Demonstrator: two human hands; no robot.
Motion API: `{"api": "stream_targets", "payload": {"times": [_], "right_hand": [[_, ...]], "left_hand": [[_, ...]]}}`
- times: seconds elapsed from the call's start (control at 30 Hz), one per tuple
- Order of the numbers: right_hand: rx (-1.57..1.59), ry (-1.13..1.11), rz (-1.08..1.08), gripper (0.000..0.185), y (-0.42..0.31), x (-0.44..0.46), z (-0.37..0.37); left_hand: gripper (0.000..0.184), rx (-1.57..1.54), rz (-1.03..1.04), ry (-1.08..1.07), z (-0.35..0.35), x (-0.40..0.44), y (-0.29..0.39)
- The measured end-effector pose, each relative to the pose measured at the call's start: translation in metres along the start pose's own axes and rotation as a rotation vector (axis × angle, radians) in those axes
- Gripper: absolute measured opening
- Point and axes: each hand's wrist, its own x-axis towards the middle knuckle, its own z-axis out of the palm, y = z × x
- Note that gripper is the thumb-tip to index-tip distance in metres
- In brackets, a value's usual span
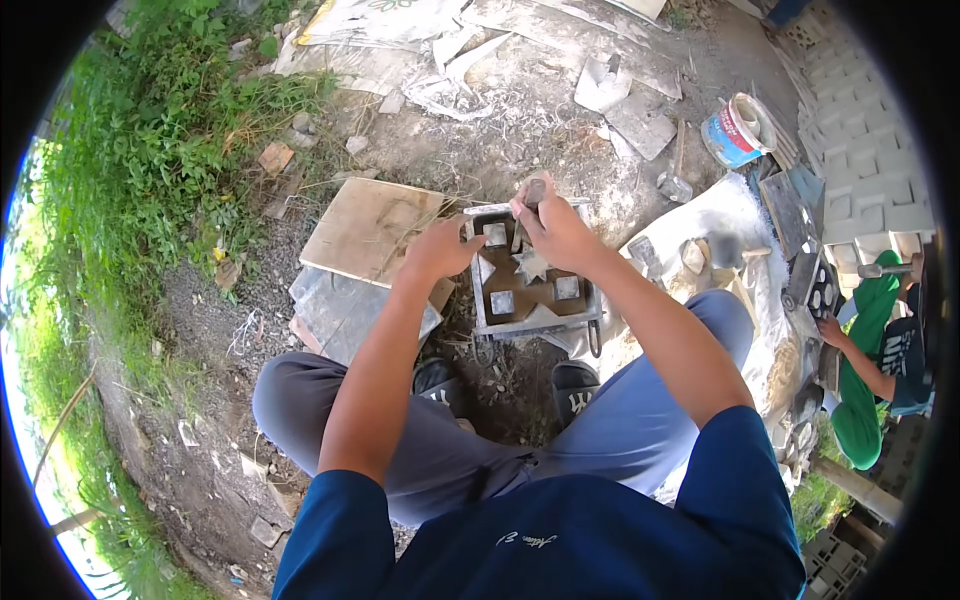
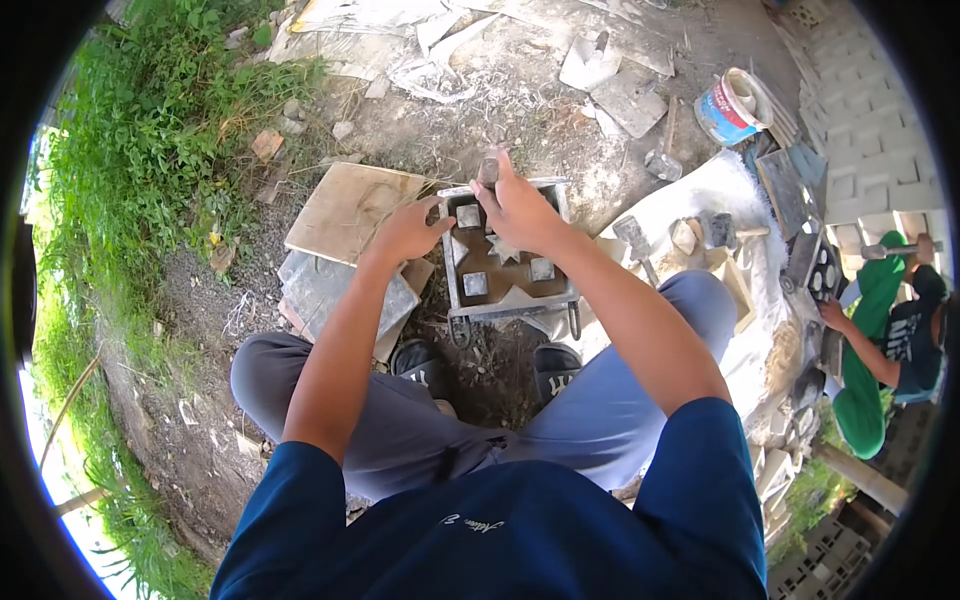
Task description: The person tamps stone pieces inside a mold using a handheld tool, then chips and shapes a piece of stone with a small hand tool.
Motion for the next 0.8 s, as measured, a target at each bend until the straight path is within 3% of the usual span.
{"api": "stream_targets", "payload": {"times": [0.1, 0.33, 0.43, 0.57, 0.67, 0.73, 0.8], "right_hand": [[0.116, 0.072, -0.234, 0.022, -0.005, -0.004, -0.004], [0.164, -0.03, -0.083, 0.017, 0.003, 0.002, 0.003], [0.172, -0.091, -0.167, 0.033, -0.014, -0.007, -0.011], [0.062, -0.095, -0.184, 0.051, 0.027, 0.001, 0.017], [0.088, -0.013, -0.262, 0.055, 0.032, 0.01, 0.019], [0.112, -0.084, -0.149, 0.053, 0.003, 0.001, 0.001], [0.274, 0.031, -0.152, 0.053, -0.004, -0.004, 0.002]], "left_hand": [[0.062, 0.012, -0.008, -0.02, 0.0, -0.001, 0.003], [0.061, 0.017, -0.015, -0.038, 0.004, 0.002, -0.001], [0.061, 0.008, -0.015, -0.031, 0.002, -0.002, 0.004], [0.062, -0.01, -0.036, -0.02, 0.002, -0.004, 0.001], [0.06, 0.0, -0.003, 0.001, 0.001, -0.002, 0.003], [0.059, 0.025, -0.022, -0.029, 0.0, -0.005, 0.003], [0.059, 0.018, -0.029, -0.025, 0.001, -0.003, 0.0]]}}
